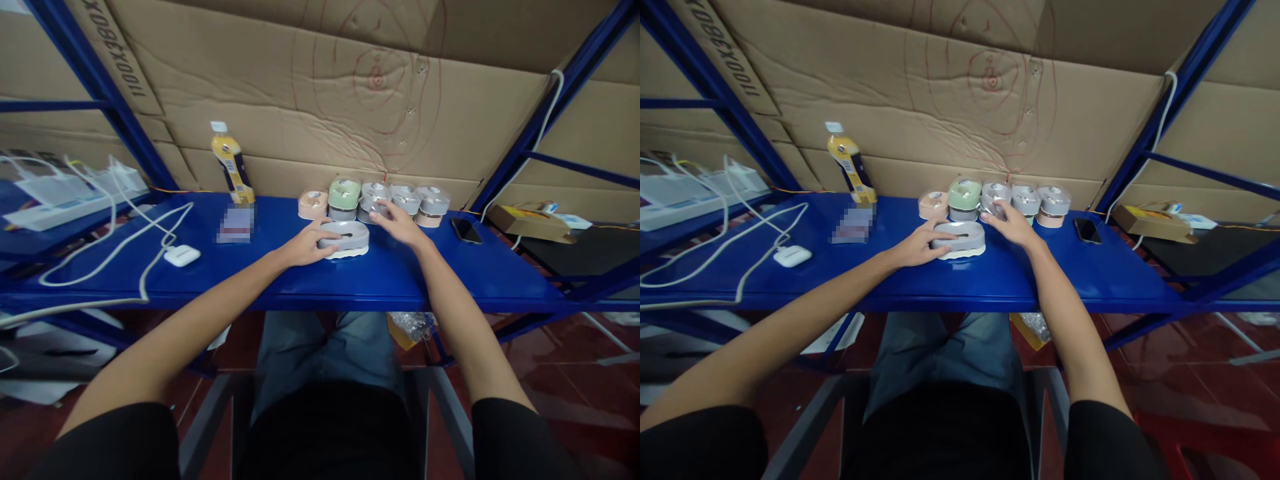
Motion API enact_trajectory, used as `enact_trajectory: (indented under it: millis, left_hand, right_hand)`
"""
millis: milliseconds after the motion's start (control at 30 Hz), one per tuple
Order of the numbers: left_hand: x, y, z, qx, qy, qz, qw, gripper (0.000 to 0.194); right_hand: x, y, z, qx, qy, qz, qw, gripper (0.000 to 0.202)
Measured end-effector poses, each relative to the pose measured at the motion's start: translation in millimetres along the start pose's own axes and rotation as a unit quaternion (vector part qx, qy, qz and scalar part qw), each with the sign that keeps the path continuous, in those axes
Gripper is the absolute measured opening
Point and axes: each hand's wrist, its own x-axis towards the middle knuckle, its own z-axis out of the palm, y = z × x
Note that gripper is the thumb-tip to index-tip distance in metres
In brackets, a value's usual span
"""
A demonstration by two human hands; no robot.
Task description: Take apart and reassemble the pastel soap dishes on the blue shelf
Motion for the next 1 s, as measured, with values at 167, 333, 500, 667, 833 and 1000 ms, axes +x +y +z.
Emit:
enact_trajectory:
  millis: [167, 333, 500, 667, 833, 1000]
  left_hand:
    - [-5.4, -19.5, -19.4, -0.001, 0.081, -0.051, 0.995, 0.042]
    - [-16.4, -34.3, -32.5, 0.017, 0.072, -0.099, 0.992, 0.042]
    - [-17.4, -25.8, -28.6, 0.018, 0.06, -0.1, 0.993, 0.046]
    - [-12.1, 0.8, -12.8, -0.011, 0.04, -0.038, 0.998, 0.062]
    - [-5.4, 9.2, 11.6, -0.064, 0.026, -0.041, 0.997, 0.099]
    - [-1.9, 1.3, 19.2, -0.146, 0.038, -0.061, 0.987, 0.116]
  right_hand:
    - [0.0, -1.4, -2.7, 0.007, -0.001, 0.004, 1.0, 0.083]
    - [2.7, 15.3, -6.1, -0.041, -0.071, 0.025, 0.996, 0.083]
    - [3.8, 20.4, -6.4, -0.06, -0.064, 0.018, 0.996, 0.087]
    - [1.8, -0.4, -3.2, -0.012, -0.019, -0.029, 0.999, 0.094]
    - [1.2, -22.3, 10.2, 0.031, -0.106, -0.14, 0.984, 0.092]
    - [4.1, -30.4, 28.9, 0.013, -0.156, -0.189, 0.969, 0.088]
